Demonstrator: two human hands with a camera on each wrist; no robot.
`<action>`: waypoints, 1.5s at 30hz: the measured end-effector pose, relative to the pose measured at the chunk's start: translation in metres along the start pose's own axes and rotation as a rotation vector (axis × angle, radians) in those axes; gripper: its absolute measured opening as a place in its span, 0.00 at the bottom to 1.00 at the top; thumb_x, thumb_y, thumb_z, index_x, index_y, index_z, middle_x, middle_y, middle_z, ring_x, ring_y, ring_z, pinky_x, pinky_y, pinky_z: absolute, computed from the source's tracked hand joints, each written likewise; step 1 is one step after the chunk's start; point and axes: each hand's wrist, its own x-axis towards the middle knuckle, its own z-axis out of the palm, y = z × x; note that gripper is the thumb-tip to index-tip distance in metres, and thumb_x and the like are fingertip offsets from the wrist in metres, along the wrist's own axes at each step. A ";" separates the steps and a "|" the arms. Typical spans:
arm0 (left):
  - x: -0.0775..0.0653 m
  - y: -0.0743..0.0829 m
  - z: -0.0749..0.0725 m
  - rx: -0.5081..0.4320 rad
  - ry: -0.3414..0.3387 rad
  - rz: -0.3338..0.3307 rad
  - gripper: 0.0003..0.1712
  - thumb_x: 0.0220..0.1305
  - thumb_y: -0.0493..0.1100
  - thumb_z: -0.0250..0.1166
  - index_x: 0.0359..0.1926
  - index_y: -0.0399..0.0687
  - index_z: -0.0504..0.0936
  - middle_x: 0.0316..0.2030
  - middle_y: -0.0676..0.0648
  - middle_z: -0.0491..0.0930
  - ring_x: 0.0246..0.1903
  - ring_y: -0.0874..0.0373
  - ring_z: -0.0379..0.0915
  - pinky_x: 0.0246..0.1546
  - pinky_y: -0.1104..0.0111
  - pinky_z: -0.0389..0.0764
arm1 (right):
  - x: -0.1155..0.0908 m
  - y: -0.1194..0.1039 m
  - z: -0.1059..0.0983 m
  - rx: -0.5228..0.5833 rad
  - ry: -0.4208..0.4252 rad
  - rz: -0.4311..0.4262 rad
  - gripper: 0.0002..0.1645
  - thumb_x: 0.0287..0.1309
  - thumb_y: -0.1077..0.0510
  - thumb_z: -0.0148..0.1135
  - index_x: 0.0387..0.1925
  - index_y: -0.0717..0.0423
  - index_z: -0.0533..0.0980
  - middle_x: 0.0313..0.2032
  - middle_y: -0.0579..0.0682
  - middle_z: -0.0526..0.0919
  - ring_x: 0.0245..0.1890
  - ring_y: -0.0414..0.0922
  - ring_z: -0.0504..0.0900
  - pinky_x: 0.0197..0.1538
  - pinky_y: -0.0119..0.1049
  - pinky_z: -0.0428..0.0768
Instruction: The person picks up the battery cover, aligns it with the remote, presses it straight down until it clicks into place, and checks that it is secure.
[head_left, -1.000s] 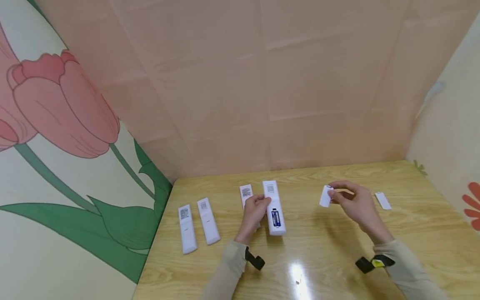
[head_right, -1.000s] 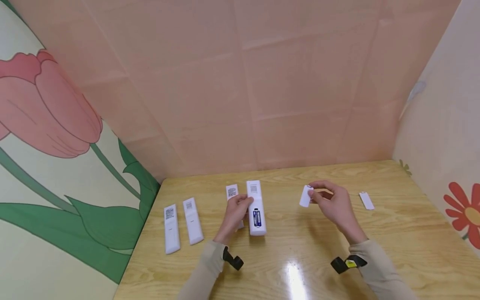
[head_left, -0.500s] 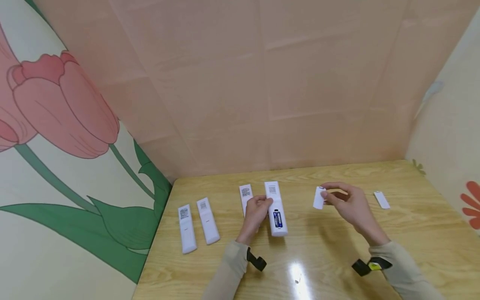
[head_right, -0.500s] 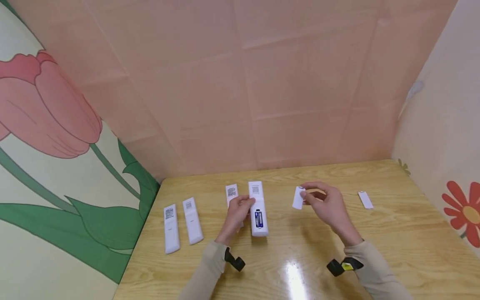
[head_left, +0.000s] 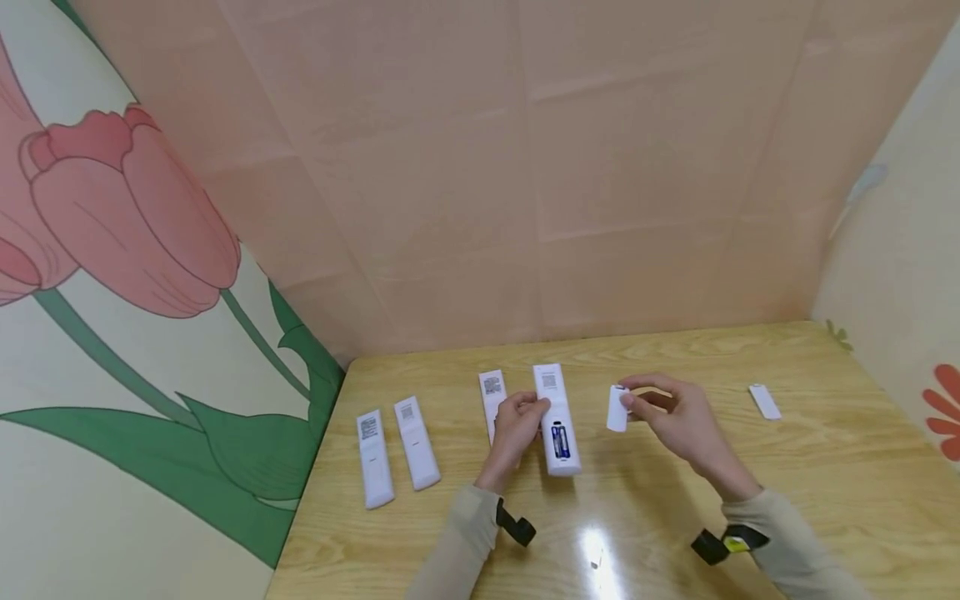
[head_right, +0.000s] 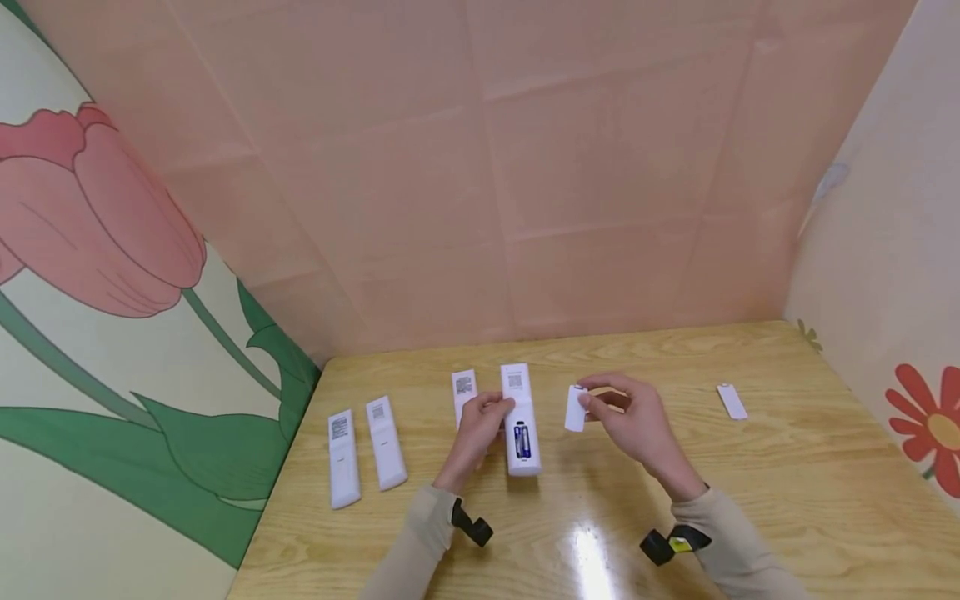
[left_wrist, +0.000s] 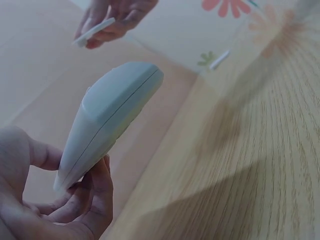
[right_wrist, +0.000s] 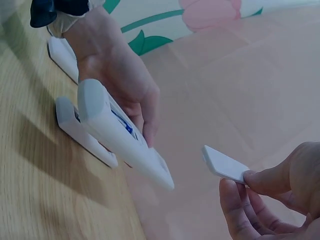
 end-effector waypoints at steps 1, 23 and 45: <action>0.000 0.000 0.000 0.002 -0.001 0.002 0.22 0.67 0.44 0.69 0.56 0.34 0.83 0.41 0.44 0.91 0.31 0.62 0.81 0.30 0.71 0.82 | 0.000 0.000 0.002 0.006 -0.003 -0.001 0.16 0.72 0.65 0.66 0.58 0.66 0.83 0.58 0.69 0.82 0.44 0.33 0.87 0.42 0.34 0.90; -0.003 0.000 0.002 -0.014 -0.036 -0.017 0.20 0.70 0.47 0.69 0.56 0.38 0.83 0.43 0.47 0.91 0.34 0.61 0.83 0.35 0.67 0.83 | -0.004 0.000 0.020 0.033 0.003 -0.020 0.14 0.70 0.68 0.67 0.54 0.66 0.84 0.55 0.68 0.85 0.41 0.38 0.89 0.41 0.35 0.91; -0.006 -0.001 0.007 -0.044 -0.034 -0.003 0.20 0.69 0.45 0.69 0.56 0.36 0.83 0.43 0.43 0.91 0.33 0.61 0.83 0.30 0.71 0.82 | -0.006 0.000 0.030 0.014 -0.029 -0.025 0.13 0.71 0.66 0.68 0.55 0.62 0.85 0.54 0.65 0.87 0.49 0.58 0.90 0.44 0.40 0.91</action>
